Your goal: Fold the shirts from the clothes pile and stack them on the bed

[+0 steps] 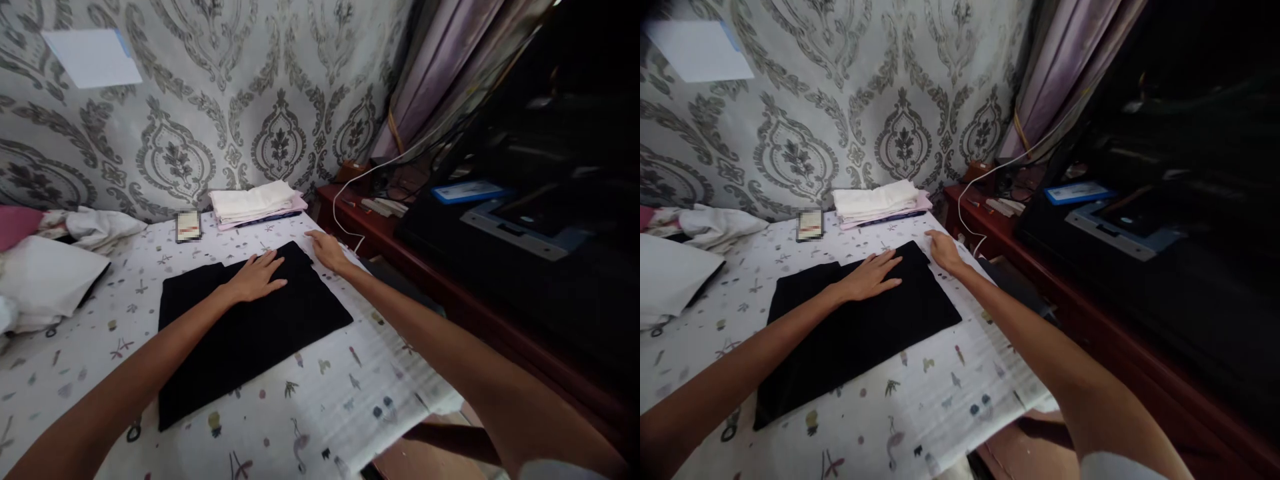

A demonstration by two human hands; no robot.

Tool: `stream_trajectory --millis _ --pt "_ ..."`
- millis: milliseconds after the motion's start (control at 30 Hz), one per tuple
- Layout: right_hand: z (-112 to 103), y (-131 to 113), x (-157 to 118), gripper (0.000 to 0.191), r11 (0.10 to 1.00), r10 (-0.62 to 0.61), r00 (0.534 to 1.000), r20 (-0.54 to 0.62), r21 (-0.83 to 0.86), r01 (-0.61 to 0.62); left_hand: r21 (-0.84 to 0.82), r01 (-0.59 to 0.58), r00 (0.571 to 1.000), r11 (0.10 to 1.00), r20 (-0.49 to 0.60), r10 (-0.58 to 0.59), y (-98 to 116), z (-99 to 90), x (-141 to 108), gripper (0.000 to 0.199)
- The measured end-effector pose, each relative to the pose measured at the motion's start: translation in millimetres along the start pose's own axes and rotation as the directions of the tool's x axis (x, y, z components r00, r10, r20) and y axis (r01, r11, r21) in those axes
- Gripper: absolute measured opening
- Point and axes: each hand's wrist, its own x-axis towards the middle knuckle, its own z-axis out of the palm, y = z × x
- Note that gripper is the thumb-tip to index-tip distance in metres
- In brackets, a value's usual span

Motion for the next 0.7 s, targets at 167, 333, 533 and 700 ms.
stream_trajectory --millis 167,333,533,700 --pt "-12 0 -9 0.033 0.984 0.175 0.982 0.076 -0.041 -0.172 0.181 -0.035 0.978 0.983 -0.195 0.07 15 -8.5 7 0.046" --pt "-12 -10 -11 0.018 0.972 0.235 0.96 0.152 -0.023 -0.234 0.312 -0.067 0.974 0.948 -0.187 0.13 42 -15.0 26 0.025" --pt "-16 -8 -27 0.025 0.969 0.234 0.954 0.187 0.032 -0.244 -0.052 0.064 0.947 0.997 -0.311 -0.077 35 -13.7 39 0.018" --pt "-12 -13 -37 0.015 0.972 0.233 0.951 0.204 -0.011 -0.236 -0.359 0.018 0.909 0.933 -0.382 -0.165 20 -11.4 40 0.01"
